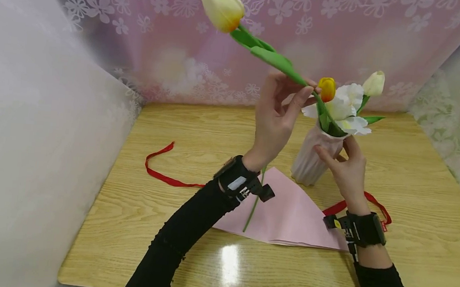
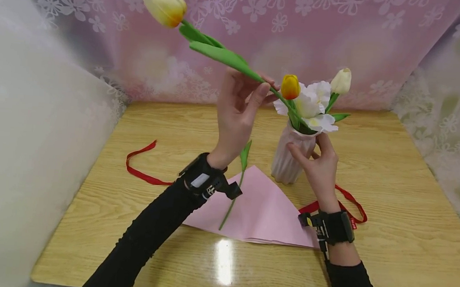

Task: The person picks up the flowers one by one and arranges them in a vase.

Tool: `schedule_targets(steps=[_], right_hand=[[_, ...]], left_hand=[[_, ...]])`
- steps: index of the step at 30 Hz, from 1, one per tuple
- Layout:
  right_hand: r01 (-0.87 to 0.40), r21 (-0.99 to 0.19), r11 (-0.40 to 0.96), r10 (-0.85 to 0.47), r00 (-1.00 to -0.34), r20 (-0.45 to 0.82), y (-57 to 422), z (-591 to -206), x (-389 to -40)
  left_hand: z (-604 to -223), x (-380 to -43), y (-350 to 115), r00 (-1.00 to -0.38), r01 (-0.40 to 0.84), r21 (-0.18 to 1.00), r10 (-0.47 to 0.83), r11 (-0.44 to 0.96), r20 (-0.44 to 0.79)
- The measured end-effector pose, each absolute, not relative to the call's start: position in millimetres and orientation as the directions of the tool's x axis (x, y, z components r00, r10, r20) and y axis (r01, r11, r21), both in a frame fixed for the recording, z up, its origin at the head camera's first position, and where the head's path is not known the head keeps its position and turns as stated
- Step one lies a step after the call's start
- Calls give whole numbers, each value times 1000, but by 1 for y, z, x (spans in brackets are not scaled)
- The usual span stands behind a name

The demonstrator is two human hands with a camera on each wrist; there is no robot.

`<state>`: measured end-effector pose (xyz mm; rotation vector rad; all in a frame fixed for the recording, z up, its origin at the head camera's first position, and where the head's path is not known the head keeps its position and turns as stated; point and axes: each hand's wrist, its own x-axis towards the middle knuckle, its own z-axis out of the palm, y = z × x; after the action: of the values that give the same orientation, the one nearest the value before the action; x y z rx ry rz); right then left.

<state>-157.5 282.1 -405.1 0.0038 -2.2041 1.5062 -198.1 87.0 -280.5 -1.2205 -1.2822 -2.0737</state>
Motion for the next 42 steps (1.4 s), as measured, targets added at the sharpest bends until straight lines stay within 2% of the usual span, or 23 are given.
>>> schedule_targets(steps=[7, 12, 18, 25, 31, 34, 39, 42], right_hand=[[-260, -889, 377, 262, -890, 372, 282, -406, -157], [-283, -885, 370, 258, -884, 391, 281, -407, -156], [-303, -884, 357, 258, -877, 405, 282, -407, -156], [-264, -876, 403, 264, -883, 388, 284, -407, -156], [-269, -871, 411, 263, -879, 396, 284, -408, -156], [-280, -870, 406, 259, -877, 404, 283, -409, -157], [-279, -872, 402, 260, -879, 401, 283, -409, -156], [-268, -869, 416, 261, -880, 396, 284, -407, -155]], left_hand=[[-290, -204, 97, -475, 809, 496, 145, -316, 868], [-304, -199, 103, -483, 845, 515, 204, -147, 851], [-318, -192, 109, -496, 844, 529, 256, -82, 830], [-335, -191, 116, -571, 807, 588, 334, 59, 750], [-342, -196, 120, -657, 754, 581, 377, 306, 653], [-345, -197, 119, -688, 725, 570, 375, 386, 621], [-346, -196, 111, -681, 732, 572, 353, 372, 642], [-346, -198, 105, -628, 777, 547, 334, 312, 702]])
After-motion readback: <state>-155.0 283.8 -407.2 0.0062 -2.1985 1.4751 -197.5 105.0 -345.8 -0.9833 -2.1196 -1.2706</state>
